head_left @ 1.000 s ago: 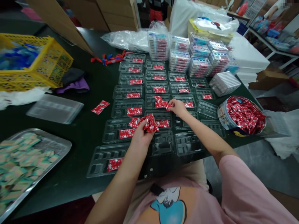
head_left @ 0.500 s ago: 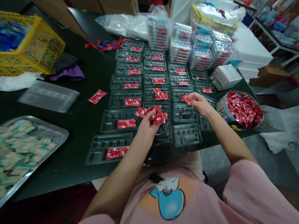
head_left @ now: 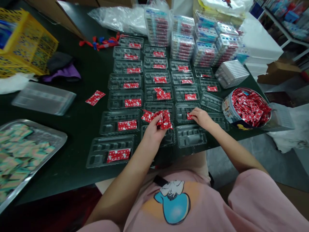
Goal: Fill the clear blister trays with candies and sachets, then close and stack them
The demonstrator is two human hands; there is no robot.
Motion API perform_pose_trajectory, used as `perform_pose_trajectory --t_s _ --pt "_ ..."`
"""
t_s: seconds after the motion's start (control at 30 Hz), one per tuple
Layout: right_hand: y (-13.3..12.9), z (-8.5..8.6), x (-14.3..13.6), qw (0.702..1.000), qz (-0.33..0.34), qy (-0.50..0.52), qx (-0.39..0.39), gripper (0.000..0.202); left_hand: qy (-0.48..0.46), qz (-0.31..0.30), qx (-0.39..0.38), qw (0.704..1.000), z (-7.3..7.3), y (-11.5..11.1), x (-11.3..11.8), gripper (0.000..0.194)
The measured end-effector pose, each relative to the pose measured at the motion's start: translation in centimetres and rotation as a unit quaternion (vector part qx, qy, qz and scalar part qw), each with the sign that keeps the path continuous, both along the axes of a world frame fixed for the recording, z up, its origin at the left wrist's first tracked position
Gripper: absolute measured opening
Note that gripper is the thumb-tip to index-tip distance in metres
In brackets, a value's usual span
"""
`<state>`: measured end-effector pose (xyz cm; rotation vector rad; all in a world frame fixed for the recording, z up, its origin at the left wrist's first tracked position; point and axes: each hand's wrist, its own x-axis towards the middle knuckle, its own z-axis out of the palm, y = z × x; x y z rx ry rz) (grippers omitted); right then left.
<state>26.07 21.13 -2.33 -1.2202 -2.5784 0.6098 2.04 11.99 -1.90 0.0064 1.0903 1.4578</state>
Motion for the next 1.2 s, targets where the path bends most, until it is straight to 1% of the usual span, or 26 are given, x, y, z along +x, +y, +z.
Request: perform_pose_trajectory --t_s 0.07,0.13,0.23,0.3,0.37,0.47,0.57,0.63,0.67,0.73,0.83,0.9,0.93,1.0,1.03,1.1,1.17,1.2 --pt "-0.4 0.1 -0.1 0.997 0.002 -0.058 0.059 0.015 -0.012 0.008 -0.006 1.0 0.1 0.0 0.0 0.015" --pt "-0.6 0.3 0.0 0.99 -0.002 -0.105 0.099 0.014 -0.012 0.009 -0.005 1.0 0.1 -0.1 -0.1 0.017" --pt "-0.2 0.7 -0.3 0.989 0.014 -0.12 0.091 0.014 -0.007 0.011 -0.001 1.0 0.3 -0.2 -0.6 0.018" --pt "0.8 1.0 -1.6 0.993 0.017 -0.078 0.082 0.015 -0.001 0.005 0.01 1.0 0.3 -0.4 -1.1 0.017" --pt "2.3 1.3 -4.1 0.997 0.008 -0.008 0.077 0.015 0.004 0.004 0.015 1.0 0.3 -0.6 -1.6 0.017" --pt "5.3 1.7 -9.6 0.997 -0.012 0.064 0.046 0.017 0.003 0.024 -0.001 1.0 0.1 -0.8 -2.3 0.016" --pt "7.6 1.6 -15.3 0.997 -0.045 0.061 0.021 0.023 -0.003 0.033 -0.006 0.999 -0.1 -1.1 -3.0 0.016" --pt "8.3 1.3 -18.1 0.997 -0.066 0.041 0.021 0.028 -0.011 0.036 -0.004 0.999 -0.3 -1.3 -3.5 0.015" --pt "8.5 1.1 -19.1 0.996 -0.075 0.032 0.024 0.029 -0.017 0.041 -0.002 0.999 -0.4 -1.4 -3.8 0.015" --pt "8.4 0.7 -20.4 0.995 -0.091 0.023 0.031 0.024 -0.025 0.049 0.0 0.998 -0.7 -1.5 -4.4 0.015" --pt "8.4 0.8 -20.8 0.993 -0.108 0.025 0.044 0.008 -0.012 0.036 0.006 0.999 -1.1 -1.5 -4.9 0.015" --pt "8.2 1.6 -19.7 0.992 -0.116 0.033 0.049 0.01 -0.006 0.027 0.008 1.0 -1.1 -1.4 -5.0 0.016" --pt "7.9 2.3 -18.5 0.991 -0.117 0.039 0.051 0.012 -0.01 0.027 0.007 1.0 -1.0 -1.4 -4.8 0.016" --pt "6.5 3.9 -14.6 0.99 -0.111 0.067 0.06 0.014 -0.031 0.033 0.003 0.999 -0.7 -1.3 -4.3 0.016" --pt "5.5 4.7 -12.0 0.988 -0.108 0.082 0.069 0.015 -0.045 0.035 0.0 0.998 -0.4 -1.3 -4.0 0.017" --pt "2.7 6.0 -5.8 0.98 -0.1 0.135 0.101 0.015 -0.073 0.034 -0.002 0.997 0.2 -1.2 -3.0 0.017" --pt "-0.3 6.5 0.9 0.977 -0.1 0.137 0.128 0.016 -0.095 0.029 -0.003 0.995 0.8 -1.0 -1.9 0.019" --pt "-1.8 6.4 4.0 0.975 -0.11 0.123 0.147 0.017 -0.104 0.025 -0.006 0.994 1.2 -0.9 -1.2 0.019"
